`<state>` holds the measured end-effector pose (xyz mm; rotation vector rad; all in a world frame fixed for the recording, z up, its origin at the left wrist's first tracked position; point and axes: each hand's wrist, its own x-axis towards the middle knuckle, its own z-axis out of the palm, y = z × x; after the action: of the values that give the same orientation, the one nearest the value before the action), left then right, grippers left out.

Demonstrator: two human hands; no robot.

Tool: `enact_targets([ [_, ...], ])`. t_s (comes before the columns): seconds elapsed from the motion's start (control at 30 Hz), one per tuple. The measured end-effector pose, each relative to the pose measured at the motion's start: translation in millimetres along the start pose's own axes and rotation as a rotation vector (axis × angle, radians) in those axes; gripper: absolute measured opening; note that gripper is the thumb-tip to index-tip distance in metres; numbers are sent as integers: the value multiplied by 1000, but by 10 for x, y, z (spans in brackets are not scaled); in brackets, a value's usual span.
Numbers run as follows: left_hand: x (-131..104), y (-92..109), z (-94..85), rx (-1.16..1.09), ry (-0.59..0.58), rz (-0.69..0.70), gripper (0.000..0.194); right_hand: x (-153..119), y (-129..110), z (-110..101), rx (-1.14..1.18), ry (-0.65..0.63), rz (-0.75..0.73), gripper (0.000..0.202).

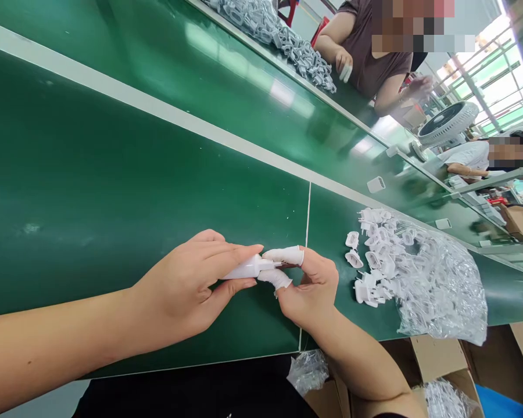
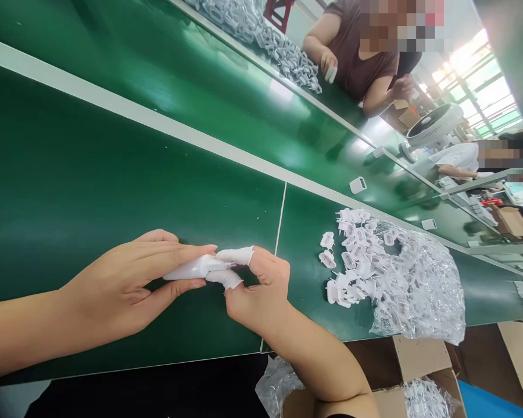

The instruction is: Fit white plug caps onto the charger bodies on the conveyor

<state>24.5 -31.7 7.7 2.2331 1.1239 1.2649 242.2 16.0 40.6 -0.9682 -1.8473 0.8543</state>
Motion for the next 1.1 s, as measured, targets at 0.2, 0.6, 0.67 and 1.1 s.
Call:
enact_targets([
  [0.2,42,69,-28,-365,-49,-719,51,141,120,-33,350,-123,564,41],
  [0.6,256,-23,-26,-1022,18,-861,50,20,224,17,-115,-84,-297,63],
  [0.67,242,-20,-18,-1030,9,-847,49,20,227,21,-223,-62,-396,63],
  [1.1,73,-87,85,-969,10,-749,34,29,215,40,-214,-78,-451,59],
])
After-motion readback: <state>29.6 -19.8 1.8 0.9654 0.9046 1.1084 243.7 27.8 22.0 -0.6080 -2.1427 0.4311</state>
